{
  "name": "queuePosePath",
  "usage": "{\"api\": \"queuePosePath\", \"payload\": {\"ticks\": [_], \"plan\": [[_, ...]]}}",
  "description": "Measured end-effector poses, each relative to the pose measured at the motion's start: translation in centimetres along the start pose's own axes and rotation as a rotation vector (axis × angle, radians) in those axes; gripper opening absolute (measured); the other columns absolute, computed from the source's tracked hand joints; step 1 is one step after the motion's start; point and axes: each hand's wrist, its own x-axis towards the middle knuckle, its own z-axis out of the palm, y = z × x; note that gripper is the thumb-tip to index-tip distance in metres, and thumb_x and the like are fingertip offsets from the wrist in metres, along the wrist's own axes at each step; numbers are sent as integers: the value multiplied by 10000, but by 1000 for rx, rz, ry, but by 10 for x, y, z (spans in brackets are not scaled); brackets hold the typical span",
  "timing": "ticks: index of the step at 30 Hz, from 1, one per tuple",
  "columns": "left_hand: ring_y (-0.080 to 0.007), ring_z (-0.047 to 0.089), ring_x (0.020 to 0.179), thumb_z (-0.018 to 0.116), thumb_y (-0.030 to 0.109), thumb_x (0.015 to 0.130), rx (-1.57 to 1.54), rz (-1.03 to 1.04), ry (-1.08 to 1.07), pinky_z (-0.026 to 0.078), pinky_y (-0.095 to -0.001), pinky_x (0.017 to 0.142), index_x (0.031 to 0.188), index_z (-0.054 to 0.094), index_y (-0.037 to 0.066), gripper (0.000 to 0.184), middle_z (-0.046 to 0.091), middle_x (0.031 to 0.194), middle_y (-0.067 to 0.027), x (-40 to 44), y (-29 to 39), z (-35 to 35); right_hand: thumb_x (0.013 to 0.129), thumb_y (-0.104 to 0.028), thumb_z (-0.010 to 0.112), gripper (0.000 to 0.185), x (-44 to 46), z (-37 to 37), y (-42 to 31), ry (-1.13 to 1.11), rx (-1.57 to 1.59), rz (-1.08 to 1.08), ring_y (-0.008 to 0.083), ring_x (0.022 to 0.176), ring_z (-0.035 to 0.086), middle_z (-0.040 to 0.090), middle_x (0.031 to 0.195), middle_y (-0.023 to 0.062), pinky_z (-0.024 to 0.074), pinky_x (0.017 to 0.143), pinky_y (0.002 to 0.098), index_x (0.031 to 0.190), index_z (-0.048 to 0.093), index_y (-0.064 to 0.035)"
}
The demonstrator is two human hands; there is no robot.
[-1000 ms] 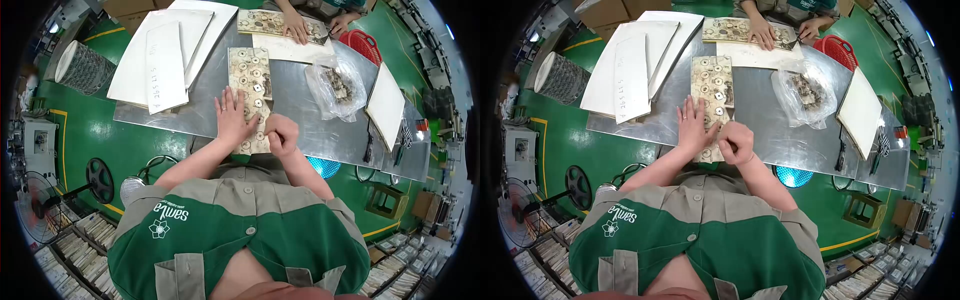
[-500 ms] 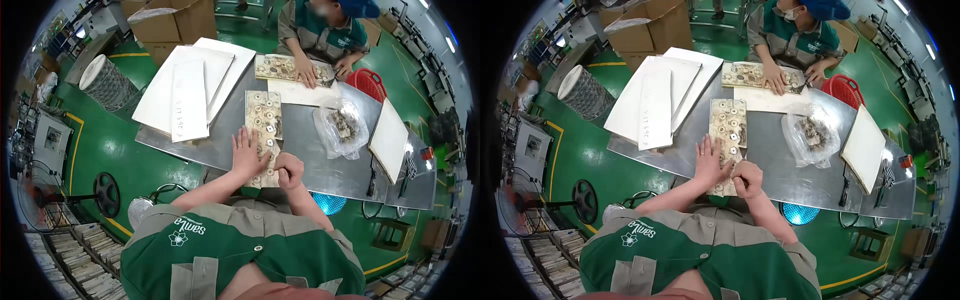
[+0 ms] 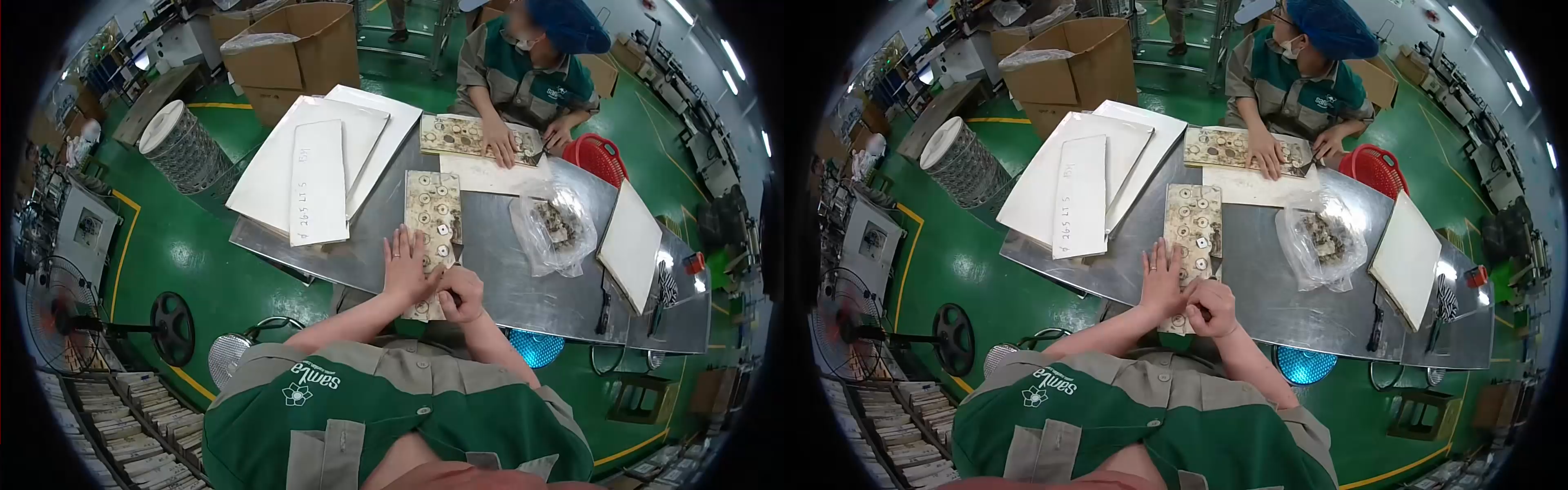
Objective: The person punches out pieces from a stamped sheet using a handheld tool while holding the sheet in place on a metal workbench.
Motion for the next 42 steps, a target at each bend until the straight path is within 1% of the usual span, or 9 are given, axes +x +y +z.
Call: {"api": "queuePosePath", "payload": {"ticks": [15,21,24,27,31,35,36,39,42], "plan": [[-455,151,1528,593,574,911,11,-10,-15,21,-592,1238,1574,233,-36,970,175,1615,-345,0,-1,0,779,-108,673,114,-9,2,6,-4,-27,9,274,593,604,603,659,92,496,580,356,701,615,-50],[-457,216,1507,703,413,889,-264,32,176,99,-604,1228,1541,183,-104,981,260,1578,-346,-3,-11,4,869,-170,634,226,-15,-6,17,116,49,101,237,548,558,587,641,93,433,528,329,701,619,-20],[-475,232,1493,694,356,913,-318,50,191,129,-597,1224,1541,285,-14,836,274,1572,-335,-1,-19,5,958,-222,534,348,-17,-13,21,165,116,184,123,550,505,597,678,90,386,523,266,740,612,38],[-478,230,1495,658,220,930,-405,-18,100,183,-578,1223,1486,465,116,598,297,1585,-292,11,-23,-15,962,-234,537,357,-17,-13,23,191,111,208,126,544,503,597,682,90,382,520,265,745,615,39],[-389,455,1402,603,34,848,-555,483,18,267,-556,1214,1137,704,114,316,595,1394,-151,39,22,-150,933,-236,603,324,-14,-8,19,222,135,226,170,545,530,571,630,82,395,521,292,720,627,7],[-277,642,1213,606,-33,741,-251,1171,244,416,-505,1154,700,651,96,143,749,1072,-55,14,84,-289,930,-204,590,295,-5,-4,9,241,61,111,171,562,540,583,641,85,400,528,295,721,624,3],[-264,658,1186,627,-36,720,-237,1246,337,459,-496,1116,703,648,96,134,750,1069,-51,0,99,-312,925,-183,582,276,-29,7,47,165,-107,304,162,557,529,585,645,83,394,524,289,727,633,3],[-246,667,1123,648,-41,702,-250,1329,448,509,-478,1060,704,640,86,127,734,1037,-46,-15,114,-324,920,-171,581,261,-35,-24,49,11,86,271,149,550,511,583,646,80,384,520,283,736,640,4],[-230,649,1018,648,-46,707,-257,1366,540,529,-449,1004,702,625,61,109,687,951,-43,-20,121,-325,935,-173,522,293,-20,-13,23,193,128,203,121,561,496,589,682,72,381,514,267,753,623,33]]}}
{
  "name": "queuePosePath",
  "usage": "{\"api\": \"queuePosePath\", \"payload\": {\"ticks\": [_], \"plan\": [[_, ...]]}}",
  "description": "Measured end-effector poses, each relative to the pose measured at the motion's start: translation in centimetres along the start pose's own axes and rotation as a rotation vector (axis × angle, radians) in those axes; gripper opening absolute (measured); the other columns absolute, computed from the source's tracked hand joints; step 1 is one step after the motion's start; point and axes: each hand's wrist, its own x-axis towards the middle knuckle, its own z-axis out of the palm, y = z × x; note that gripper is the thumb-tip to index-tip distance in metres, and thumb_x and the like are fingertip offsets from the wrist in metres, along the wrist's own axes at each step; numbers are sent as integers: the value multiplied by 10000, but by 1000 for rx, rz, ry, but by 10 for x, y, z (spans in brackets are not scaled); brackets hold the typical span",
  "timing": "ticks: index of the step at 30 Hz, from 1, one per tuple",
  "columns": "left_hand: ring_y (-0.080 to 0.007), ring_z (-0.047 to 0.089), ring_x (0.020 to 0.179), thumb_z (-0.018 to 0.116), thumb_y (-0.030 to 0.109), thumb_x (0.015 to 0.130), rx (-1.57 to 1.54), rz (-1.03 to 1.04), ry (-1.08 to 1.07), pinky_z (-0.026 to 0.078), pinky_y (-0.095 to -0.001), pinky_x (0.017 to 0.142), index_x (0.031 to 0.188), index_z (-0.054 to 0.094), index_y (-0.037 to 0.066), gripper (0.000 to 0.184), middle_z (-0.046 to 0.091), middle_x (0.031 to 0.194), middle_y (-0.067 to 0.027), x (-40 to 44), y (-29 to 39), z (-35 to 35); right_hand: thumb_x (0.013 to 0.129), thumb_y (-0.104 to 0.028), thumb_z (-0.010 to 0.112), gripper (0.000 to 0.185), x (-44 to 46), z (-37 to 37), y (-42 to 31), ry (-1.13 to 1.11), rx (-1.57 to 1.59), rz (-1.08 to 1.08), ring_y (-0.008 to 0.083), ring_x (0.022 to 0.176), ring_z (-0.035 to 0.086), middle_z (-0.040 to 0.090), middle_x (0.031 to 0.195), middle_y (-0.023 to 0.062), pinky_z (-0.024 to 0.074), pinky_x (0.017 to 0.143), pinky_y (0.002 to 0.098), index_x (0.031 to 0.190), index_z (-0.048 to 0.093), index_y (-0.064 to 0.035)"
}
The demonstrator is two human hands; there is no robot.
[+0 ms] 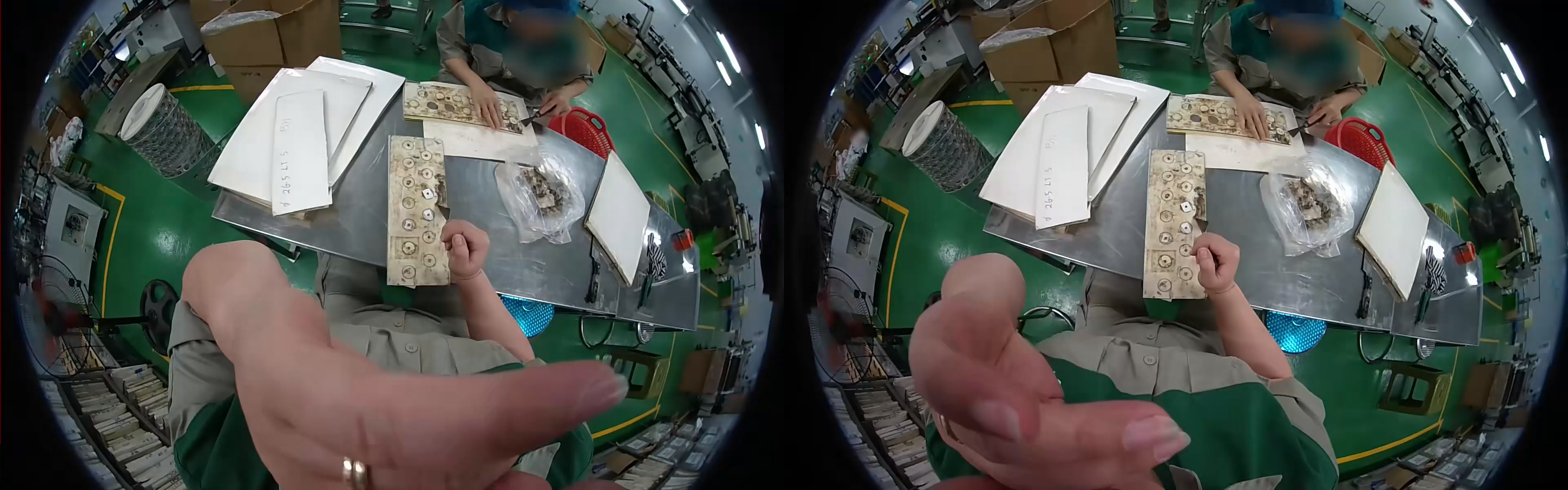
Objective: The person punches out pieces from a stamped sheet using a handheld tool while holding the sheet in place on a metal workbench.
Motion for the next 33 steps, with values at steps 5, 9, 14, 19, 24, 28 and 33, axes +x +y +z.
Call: {"api": "queuePosePath", "payload": {"ticks": [5,9,14,19,24,28,33], "plan": [[-203,619,842,648,-56,715,119,79,100,564,-401,911,698,600,18,90,609,807,-36,8,10,6,926,-152,519,279,2,6,-3,-44,-24,-66,120,542,489,565,653,80,373,512,263,739,608,35],[-181,595,701,648,-63,722,216,148,131,591,-362,837,694,580,-16,87,547,692,-31,15,16,9,862,-120,582,207,2,5,-7,-21,-21,23,170,568,543,598,665,100,416,535,292,712,617,19],[-160,572,561,648,-71,729,320,203,158,619,-323,762,691,560,-50,98,484,577,-26,27,17,12,912,-164,560,279,0,4,-2,4,28,-14,143,560,527,586,658,102,388,520,276,722,615,32],[-199,521,535,629,79,705,413,296,70,594,-421,853,740,590,-56,144,506,591,-42,19,14,-3,932,-192,560,315,4,8,-9,19,26,5,137,547,507,568,634,82,385,518,280,718,613,33],[-266,639,659,608,290,690,-110,94,92,584,-564,870,808,664,-70,383,594,670,-86,6,15,7,945,-218,566,317,4,0,-11,-37,-7,28,147,572,512,559,663,82,384,526,302,741,594,23],[-370,636,896,613,72,718,-402,-468,-6,507,-455,999,1045,652,40,332,637,1023,-232,-38,-20,49,945,-213,562,310,0,1,-2,0,-32,56,155,581,520,570,675,86,401,538,304,755,612,27],[-480,319,1452,688,309,896,-66,-1348,-433,302,-523,1187,1519,373,19,756,329,1553,-322,-184,-30,168,915,-169,586,262,-4,2,-6,12,18,-50,184,585,529,593,685,104,420,561,297,752,624,32]]}}
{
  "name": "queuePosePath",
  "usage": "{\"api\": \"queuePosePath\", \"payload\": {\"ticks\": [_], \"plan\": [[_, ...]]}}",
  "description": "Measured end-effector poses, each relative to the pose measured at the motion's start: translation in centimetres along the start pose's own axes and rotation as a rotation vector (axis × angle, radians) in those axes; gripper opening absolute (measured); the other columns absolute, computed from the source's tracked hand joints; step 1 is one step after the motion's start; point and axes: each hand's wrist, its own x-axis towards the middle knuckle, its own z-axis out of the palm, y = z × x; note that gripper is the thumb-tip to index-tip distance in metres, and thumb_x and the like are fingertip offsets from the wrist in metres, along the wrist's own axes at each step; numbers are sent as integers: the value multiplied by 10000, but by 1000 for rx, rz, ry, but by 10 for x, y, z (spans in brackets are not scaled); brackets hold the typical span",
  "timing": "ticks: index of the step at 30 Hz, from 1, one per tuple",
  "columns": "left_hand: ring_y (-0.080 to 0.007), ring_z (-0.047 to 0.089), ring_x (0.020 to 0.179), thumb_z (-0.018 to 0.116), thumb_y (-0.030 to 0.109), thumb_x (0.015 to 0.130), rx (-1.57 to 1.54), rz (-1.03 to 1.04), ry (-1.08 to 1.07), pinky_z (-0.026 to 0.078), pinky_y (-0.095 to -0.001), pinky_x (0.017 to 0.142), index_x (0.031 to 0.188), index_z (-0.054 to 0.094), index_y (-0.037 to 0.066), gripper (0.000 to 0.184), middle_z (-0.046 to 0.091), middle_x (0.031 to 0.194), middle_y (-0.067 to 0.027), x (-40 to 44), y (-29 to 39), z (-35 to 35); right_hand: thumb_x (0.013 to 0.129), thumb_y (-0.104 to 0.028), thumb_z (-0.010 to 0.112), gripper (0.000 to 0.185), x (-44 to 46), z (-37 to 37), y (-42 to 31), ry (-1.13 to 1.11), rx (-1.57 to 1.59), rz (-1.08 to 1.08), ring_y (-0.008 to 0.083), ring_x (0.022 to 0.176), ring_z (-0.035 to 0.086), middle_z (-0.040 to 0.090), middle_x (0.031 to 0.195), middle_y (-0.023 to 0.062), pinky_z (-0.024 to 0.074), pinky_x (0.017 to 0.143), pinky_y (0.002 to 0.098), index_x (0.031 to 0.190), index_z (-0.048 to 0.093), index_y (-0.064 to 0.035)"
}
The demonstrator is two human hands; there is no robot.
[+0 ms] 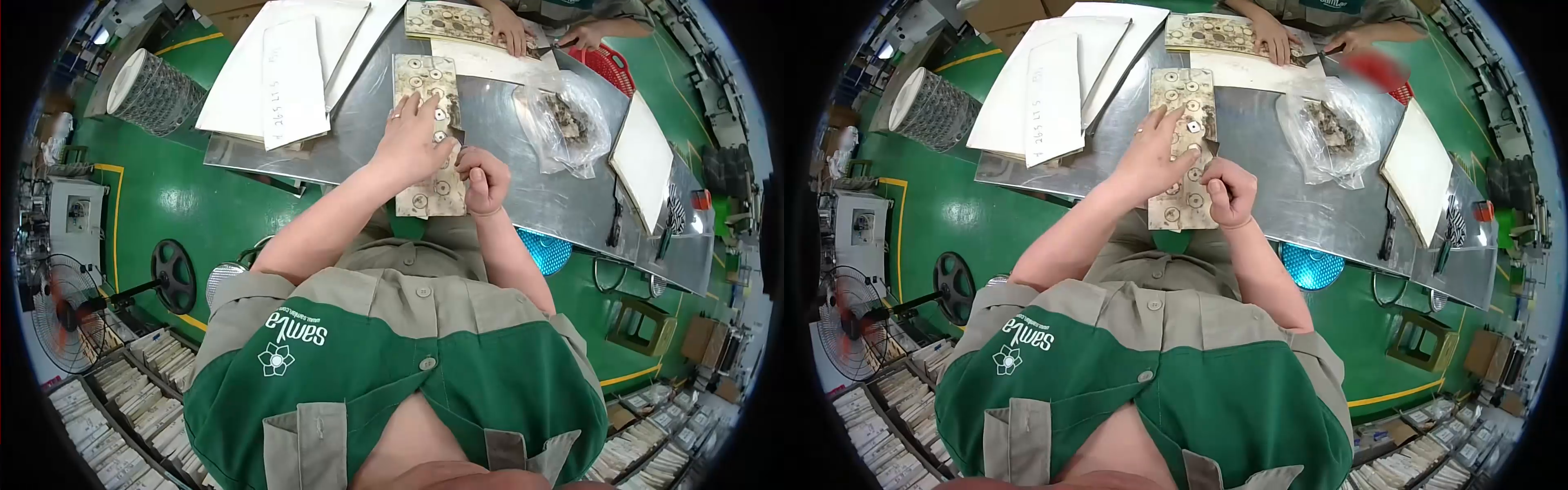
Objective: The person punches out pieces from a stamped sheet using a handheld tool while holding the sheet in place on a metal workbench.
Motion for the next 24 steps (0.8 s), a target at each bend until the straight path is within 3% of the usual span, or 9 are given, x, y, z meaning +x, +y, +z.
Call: {"api": "queuePosePath", "payload": {"ticks": [1,3,4,7,14,16,20,24], "plan": [[-480,319,1452,688,309,896,-6,0,-7,302,-523,1187,1519,373,19,756,329,1553,-322,-1,-12,16,939,-208,574,310,-2,1,0,-17,-17,-5,193,588,529,588,685,108,430,573,314,750,617,34],[-478,194,1515,743,514,840,213,-192,-85,164,-601,1224,1555,261,-39,1025,228,1602,-341,-3,-24,36,964,-247,562,358,-5,1,-3,-38,-39,-4,201,591,529,582,684,111,440,586,330,748,611,35],[-478,194,1515,743,514,840,207,-194,-90,164,-601,1224,1555,261,-39,1025,228,1602,-341,-5,-27,42,961,-242,563,356,-6,1,-6,-73,-56,-17,213,587,534,581,681,111,450,586,336,738,611,31],[-442,94,1549,750,771,658,350,-194,-64,32,-603,1237,1583,172,-49,1365,98,1652,-310,-13,-38,60,954,-228,564,345,-6,-1,-24,-146,-54,-58,236,582,543,576,668,110,469,589,346,725,611,25],[-444,118,1544,768,787,613,359,-166,-26,29,-602,1237,1596,134,-42,1433,124,1652,-300,-19,-42,66,898,-179,578,278,8,-5,2,-172,-22,-37,226,542,512,569,640,103,399,518,343,700,594,14],[-447,120,1543,771,798,596,385,-159,-34,41,-601,1238,1596,131,-41,1454,116,1655,-296,-20,-43,68,781,-109,638,151,10,-1,-5,-156,-92,-37,230,524,531,557,605,89,410,510,334,660,590,-31],[-441,83,1552,775,807,584,391,-240,-142,33,-593,1241,1602,106,-35,1481,81,1664,-289,-22,-39,63,823,-167,656,217,14,-5,4,-155,-60,-124,232,515,538,560,595,85,418,508,332,657,612,-34],[-449,80,1549,797,772,596,316,-204,-59,21,-606,1236,1604,97,-29,1466,76,1664,-293,-18,-35,62,857,-196,634,254,14,-13,-5,-75,-2,83,225,514,530,553,592,81,410,504,331,665,623,-30]]}}
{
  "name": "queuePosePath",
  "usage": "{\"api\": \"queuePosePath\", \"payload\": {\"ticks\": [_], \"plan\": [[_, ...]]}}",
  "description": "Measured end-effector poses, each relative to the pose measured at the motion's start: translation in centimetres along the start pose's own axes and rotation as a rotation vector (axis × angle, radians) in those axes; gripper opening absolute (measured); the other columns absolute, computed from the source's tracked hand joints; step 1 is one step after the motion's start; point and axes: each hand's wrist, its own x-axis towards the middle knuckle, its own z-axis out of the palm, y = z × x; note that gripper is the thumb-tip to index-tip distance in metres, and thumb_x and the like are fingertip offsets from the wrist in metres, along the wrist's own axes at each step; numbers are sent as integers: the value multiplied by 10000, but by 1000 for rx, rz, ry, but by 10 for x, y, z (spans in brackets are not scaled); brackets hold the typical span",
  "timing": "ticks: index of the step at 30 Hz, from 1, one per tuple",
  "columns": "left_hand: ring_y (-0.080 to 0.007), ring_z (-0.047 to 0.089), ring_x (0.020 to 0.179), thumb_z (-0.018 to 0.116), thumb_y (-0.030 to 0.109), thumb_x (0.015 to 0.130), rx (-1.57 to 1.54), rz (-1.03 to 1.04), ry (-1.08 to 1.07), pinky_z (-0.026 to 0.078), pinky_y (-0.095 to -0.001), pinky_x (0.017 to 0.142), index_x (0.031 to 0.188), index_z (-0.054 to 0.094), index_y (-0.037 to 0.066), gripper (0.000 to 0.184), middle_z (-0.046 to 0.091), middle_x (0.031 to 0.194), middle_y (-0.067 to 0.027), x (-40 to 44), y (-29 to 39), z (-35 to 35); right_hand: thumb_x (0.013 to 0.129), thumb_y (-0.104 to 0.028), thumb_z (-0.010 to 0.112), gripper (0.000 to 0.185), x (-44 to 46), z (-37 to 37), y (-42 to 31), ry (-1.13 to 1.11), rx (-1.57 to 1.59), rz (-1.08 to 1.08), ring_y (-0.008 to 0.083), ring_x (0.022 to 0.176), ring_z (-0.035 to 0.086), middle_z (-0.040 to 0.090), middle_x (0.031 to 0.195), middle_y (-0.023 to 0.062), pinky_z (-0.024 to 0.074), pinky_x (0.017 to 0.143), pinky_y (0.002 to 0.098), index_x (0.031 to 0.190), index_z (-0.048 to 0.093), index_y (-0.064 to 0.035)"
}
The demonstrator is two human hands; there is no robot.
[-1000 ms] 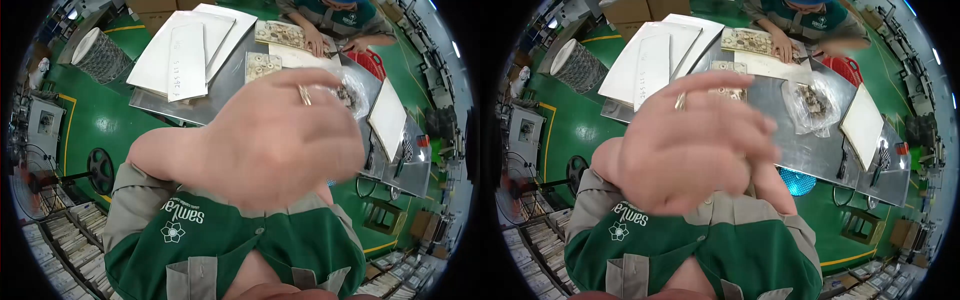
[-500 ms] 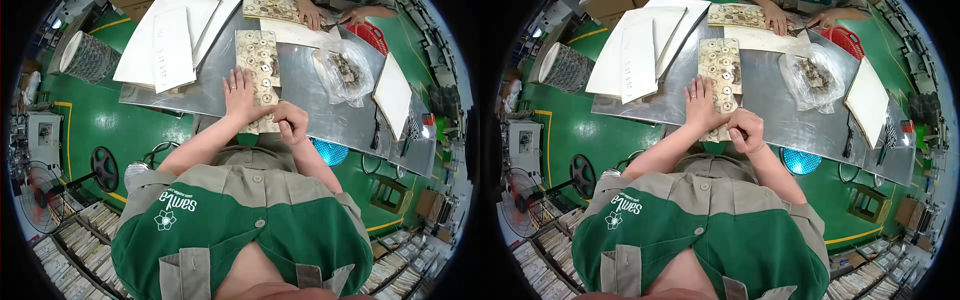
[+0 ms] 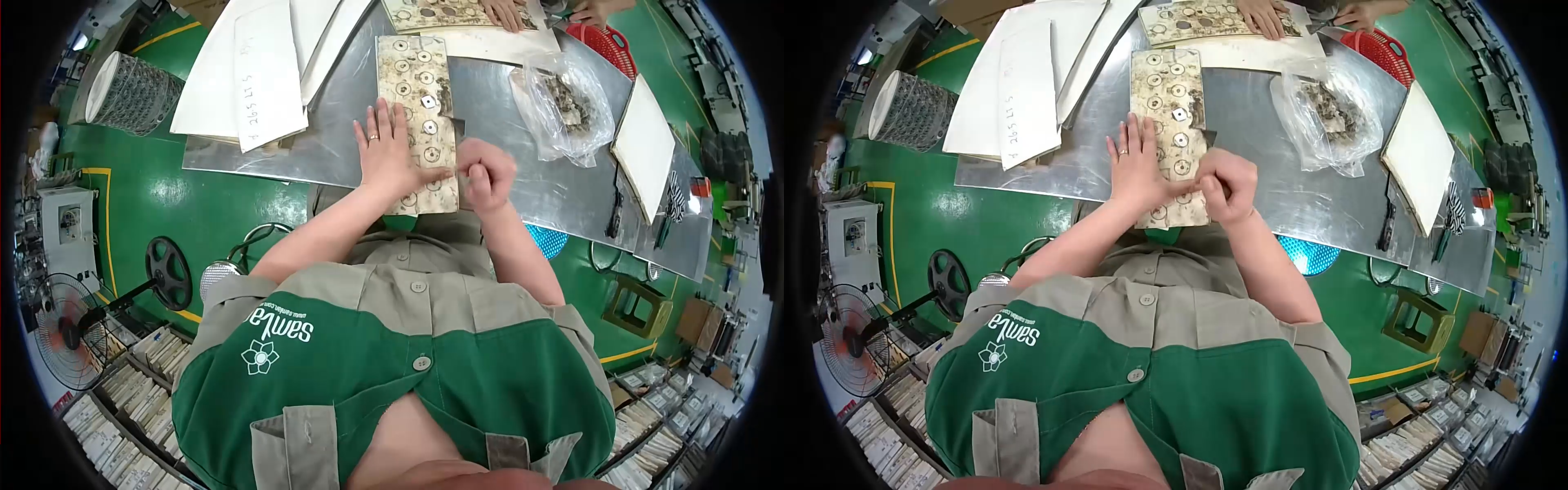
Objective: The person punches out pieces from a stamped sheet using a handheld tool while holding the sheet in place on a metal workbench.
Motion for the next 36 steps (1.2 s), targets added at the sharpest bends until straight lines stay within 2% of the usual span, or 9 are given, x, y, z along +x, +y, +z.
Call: {"api": "queuePosePath", "payload": {"ticks": [2,16,18,20,22,26,32,34,36], "plan": [[-444,78,1551,790,793,582,69,-28,-58,14,-611,1234,1603,95,-33,1487,74,1666,-290,3,-2,2,869,-199,628,258,-6,9,-9,-78,58,-179,228,507,518,535,586,79,396,497,335,679,620,-25],[-463,73,1545,782,775,597,35,9,-14,-10,-628,1225,1605,88,-27,1463,68,1661,-299,3,-3,4,734,-97,652,105,4,9,2,-42,-29,-120,239,503,523,561,604,83,408,495,333,661,610,-36],[-450,80,1548,770,801,586,85,-13,-28,0,-628,1226,1603,93,-29,1477,88,1659,-296,5,-5,7,751,-118,650,130,-2,16,-12,-143,8,-222,241,513,540,551,588,75,425,506,329,656,606,-40],[-446,92,1547,781,784,588,86,-10,-21,4,-628,1226,1603,94,-29,1470,96,1656,-296,0,-9,13,888,-267,606,334,-5,13,-2,-195,11,-210,247,568,566,559,620,95,445,539,350,700,610,9],[-449,89,1546,796,747,603,35,13,22,-1,-625,1227,1604,90,-29,1450,92,1655,-300,3,-3,7,894,-278,617,349,1,12,1,-3,67,-95,238,551,548,542,598,87,433,528,345,692,607,7],[-445,94,1548,796,774,586,55,-15,-24,9,-621,1228,1599,103,-41,1473,89,1656,-303,4,-3,7,853,-208,670,272,0,13,5,-84,-2,-179,230,517,536,555,588,76,420,514,335,668,609,-19],[-449,79,1549,812,726,605,50,-9,-41,-7,-612,1231,1601,100,-41,1445,81,1658,-302,4,1,-1,888,-264,645,339,4,14,6,-9,33,-119,231,514,516,533,584,83,407,501,333,682,602,1],[-441,77,1552,804,739,603,59,-30,-43,-5,-624,1227,1600,99,-42,1450,91,1659,-298,6,-2,5,894,-271,639,351,-2,18,2,-115,-34,-250,228,507,514,534,588,88,404,497,330,681,601,6],[-443,77,1551,796,737,613,69,-37,-54,-10,-628,1225,1600,86,-41,1444,82,1660,-298,4,-5,10,768,-156,675,174,5,20,11,-74,-4,-204,239,510,549,566,587,63,429,505,322,650,613,-43]]}}
